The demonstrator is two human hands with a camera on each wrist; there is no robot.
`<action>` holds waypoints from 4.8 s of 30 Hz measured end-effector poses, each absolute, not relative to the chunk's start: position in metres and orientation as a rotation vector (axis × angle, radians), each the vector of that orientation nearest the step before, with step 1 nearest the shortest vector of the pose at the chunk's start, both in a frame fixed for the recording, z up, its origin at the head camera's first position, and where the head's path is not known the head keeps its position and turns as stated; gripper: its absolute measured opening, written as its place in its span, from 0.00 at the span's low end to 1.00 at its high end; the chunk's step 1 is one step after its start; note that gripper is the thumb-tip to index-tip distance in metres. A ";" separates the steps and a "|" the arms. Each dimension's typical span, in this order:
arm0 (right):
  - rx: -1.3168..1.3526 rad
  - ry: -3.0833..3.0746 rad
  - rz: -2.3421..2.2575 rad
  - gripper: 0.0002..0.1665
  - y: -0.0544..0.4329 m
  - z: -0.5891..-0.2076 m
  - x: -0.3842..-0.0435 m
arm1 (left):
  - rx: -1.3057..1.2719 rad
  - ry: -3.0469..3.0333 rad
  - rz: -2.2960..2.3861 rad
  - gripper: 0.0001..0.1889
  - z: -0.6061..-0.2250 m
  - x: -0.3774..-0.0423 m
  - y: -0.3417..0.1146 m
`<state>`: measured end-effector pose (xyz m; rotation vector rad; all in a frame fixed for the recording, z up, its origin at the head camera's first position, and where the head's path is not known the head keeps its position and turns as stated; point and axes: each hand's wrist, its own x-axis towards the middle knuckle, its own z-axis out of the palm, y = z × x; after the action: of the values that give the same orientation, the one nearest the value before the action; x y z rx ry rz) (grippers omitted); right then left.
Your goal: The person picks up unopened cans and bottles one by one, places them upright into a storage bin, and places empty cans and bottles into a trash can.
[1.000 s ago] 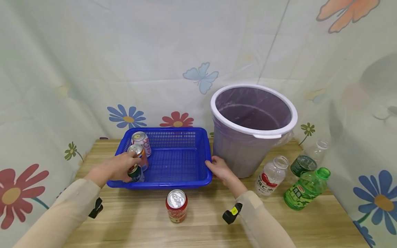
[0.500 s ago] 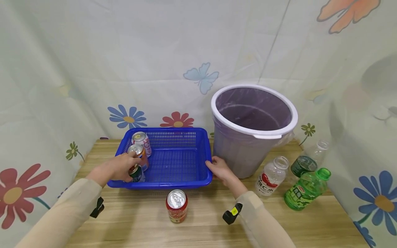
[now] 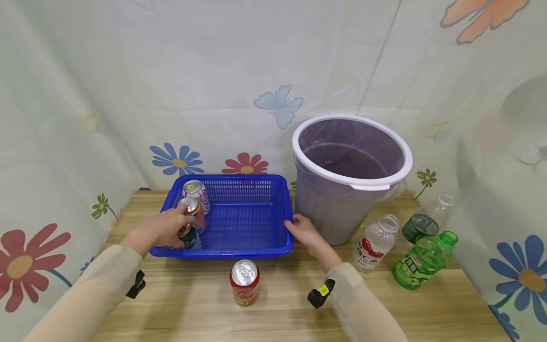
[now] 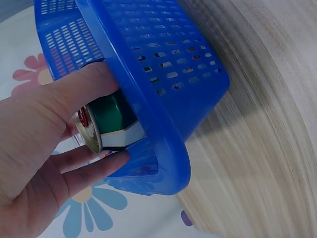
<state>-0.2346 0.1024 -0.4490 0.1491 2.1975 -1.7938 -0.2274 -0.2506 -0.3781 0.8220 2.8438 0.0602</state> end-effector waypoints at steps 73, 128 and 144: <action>0.150 2.192 -1.837 0.15 0.101 -0.449 -0.233 | 1.193 2.977 -0.068 0.32 -0.359 -0.180 -0.229; 0.143 2.191 -1.838 0.15 0.101 -0.451 -0.233 | 1.604 2.730 0.136 0.46 -0.399 -0.143 -0.138; 0.131 2.208 -1.819 0.16 0.102 -0.444 -0.227 | 1.641 2.733 0.038 0.39 -0.409 -0.142 -0.130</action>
<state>-0.2273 0.1015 -0.4437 0.1312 2.2081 -1.8194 -0.1420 -0.1299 -0.4090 1.6408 2.7327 0.0381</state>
